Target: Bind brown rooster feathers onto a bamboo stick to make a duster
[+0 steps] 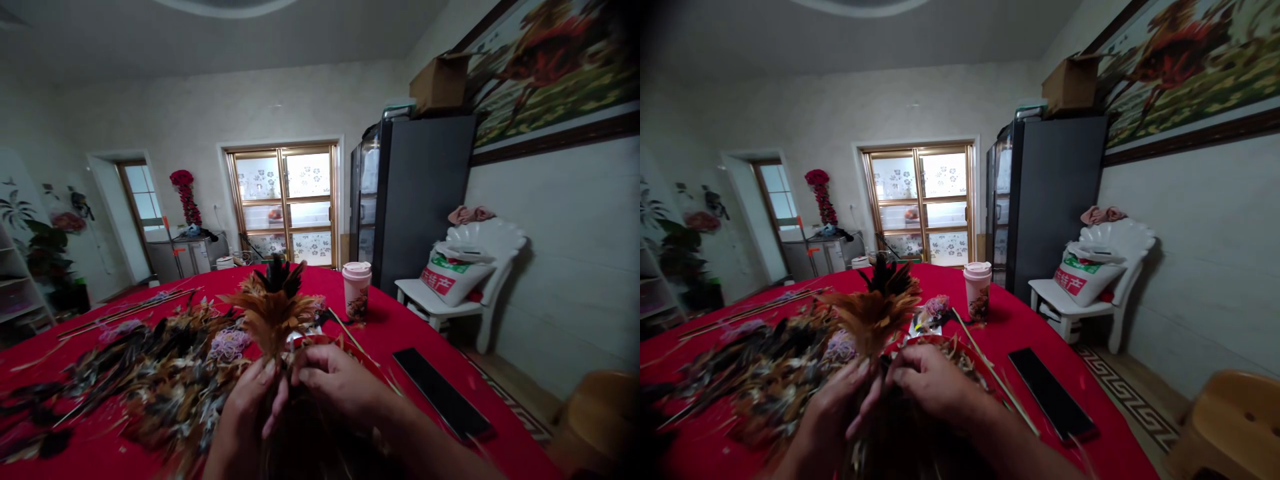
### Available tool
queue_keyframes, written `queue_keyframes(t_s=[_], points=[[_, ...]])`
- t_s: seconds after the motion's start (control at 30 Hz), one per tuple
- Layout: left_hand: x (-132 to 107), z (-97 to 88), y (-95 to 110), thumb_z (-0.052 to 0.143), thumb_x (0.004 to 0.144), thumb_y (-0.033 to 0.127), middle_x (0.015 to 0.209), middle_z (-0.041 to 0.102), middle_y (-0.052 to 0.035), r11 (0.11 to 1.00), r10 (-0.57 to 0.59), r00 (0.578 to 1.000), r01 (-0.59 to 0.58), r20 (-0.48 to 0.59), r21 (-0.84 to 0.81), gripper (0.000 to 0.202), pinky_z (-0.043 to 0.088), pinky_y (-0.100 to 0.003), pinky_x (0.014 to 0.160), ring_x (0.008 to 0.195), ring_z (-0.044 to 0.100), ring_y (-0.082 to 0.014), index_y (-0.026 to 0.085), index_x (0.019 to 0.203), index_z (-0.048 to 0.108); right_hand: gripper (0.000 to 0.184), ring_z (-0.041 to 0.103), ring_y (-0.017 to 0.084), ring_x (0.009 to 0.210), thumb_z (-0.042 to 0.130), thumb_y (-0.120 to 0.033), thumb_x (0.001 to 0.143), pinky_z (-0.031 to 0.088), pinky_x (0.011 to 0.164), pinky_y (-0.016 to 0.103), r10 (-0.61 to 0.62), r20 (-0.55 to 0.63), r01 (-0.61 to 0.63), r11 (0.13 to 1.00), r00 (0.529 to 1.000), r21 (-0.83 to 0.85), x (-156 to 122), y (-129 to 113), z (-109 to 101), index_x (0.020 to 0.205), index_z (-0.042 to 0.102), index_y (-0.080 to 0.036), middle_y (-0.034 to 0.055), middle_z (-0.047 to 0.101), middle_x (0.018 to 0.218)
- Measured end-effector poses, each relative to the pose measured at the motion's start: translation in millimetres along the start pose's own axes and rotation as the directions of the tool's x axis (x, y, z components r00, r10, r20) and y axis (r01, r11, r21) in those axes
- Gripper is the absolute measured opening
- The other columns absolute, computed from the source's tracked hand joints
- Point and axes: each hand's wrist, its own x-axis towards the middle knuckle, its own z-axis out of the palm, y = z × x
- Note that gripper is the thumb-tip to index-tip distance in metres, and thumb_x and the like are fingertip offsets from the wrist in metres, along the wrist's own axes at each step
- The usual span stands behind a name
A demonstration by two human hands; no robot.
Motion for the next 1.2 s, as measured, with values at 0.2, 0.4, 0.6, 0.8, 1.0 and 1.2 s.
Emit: queue_keyframes(t_s=[0.2, 0.4, 0.6, 0.8, 1.0, 1.2], points=[[1, 0.6, 1, 0.059, 0.077, 0.038, 0.070, 0.064, -0.0030, 0.920, 0.294, 0.941, -0.231, -0.166, 0.317, 0.019, 0.041, -0.026, 0.066, 0.072, 0.055, -0.0212, 0.023, 0.086, 0.067, 0.016, 0.053, 0.014, 0.070, 0.044, -0.013, 0.074, 0.040, 0.070, 0.024, -0.167, -0.033, 0.146, 0.930, 0.985, -0.336, -8, -7, 4, 0.072, 0.060, -0.015, 0.0007, 0.058, 0.068], [1, 0.6, -12, 0.064, 0.069, 0.025, 0.053, 0.060, -0.0044, 0.571, 0.487, 0.862, -0.194, -0.138, 0.797, 0.008, 0.032, -0.031, 0.056, 0.058, 0.058, -0.0271, 0.023, 0.077, 0.060, 0.018, 0.051, 0.013, 0.067, 0.040, -0.011, 0.079, 0.038, 0.065, 0.021, -0.322, 0.022, 0.258, 0.714, 0.946, -0.651, -25, -23, 15, 0.071, 0.054, -0.018, 0.0003, 0.057, 0.071], [1, 5.2, -3, 0.031, 0.084, 0.023, 0.062, 0.069, -0.0138, -0.008, 0.285, 0.955, -0.079, 0.077, 0.997, 0.027, 0.034, -0.034, 0.050, 0.059, 0.066, -0.0320, 0.011, 0.097, 0.051, 0.012, 0.051, 0.011, 0.062, 0.045, -0.009, 0.077, 0.032, 0.056, 0.021, -0.273, 0.043, 0.170, 0.463, 0.961, -0.870, -33, -33, 21, 0.069, 0.049, -0.018, -0.0012, 0.059, 0.068], [-3, 13.0, 6, 0.026, 0.087, 0.017, 0.062, 0.067, -0.0082, -0.091, 0.157, 0.956, -0.235, 0.247, 0.968, 0.026, 0.034, -0.031, 0.047, 0.055, 0.065, -0.0241, 0.013, 0.093, 0.051, 0.009, 0.050, 0.011, 0.056, 0.053, -0.016, 0.081, 0.025, 0.051, 0.025, -0.230, 0.212, 0.253, 0.165, 0.950, -0.953, -49, -50, 10, 0.072, 0.053, -0.017, -0.0010, 0.062, 0.069], [-12, 30.8, 7, 0.039, 0.087, 0.022, 0.077, 0.068, -0.0043, -0.091, -0.015, 0.861, -0.508, 0.508, 0.857, 0.017, 0.035, -0.028, 0.047, 0.058, 0.064, -0.0189, 0.021, 0.086, 0.056, 0.008, 0.045, 0.010, 0.055, 0.058, -0.017, 0.078, 0.021, 0.049, 0.025, -0.365, 0.228, 0.288, 0.119, 0.903, -0.950, -50, -55, -14, 0.070, 0.056, -0.017, -0.0028, 0.058, 0.065], [-26, 21.5, -10, 0.047, 0.080, 0.023, 0.064, 0.065, -0.0043, 0.036, 0.005, 0.815, -0.579, 0.579, 0.815, 0.012, 0.040, -0.022, 0.047, 0.048, 0.058, -0.0153, 0.021, 0.081, 0.058, 0.018, 0.056, 0.008, 0.063, 0.053, -0.001, 0.073, 0.036, 0.059, 0.018, -0.197, 0.285, 0.346, 0.495, 0.938, -0.797, -21, -37, -49, 0.077, 0.065, -0.014, -0.0034, 0.061, 0.066]])
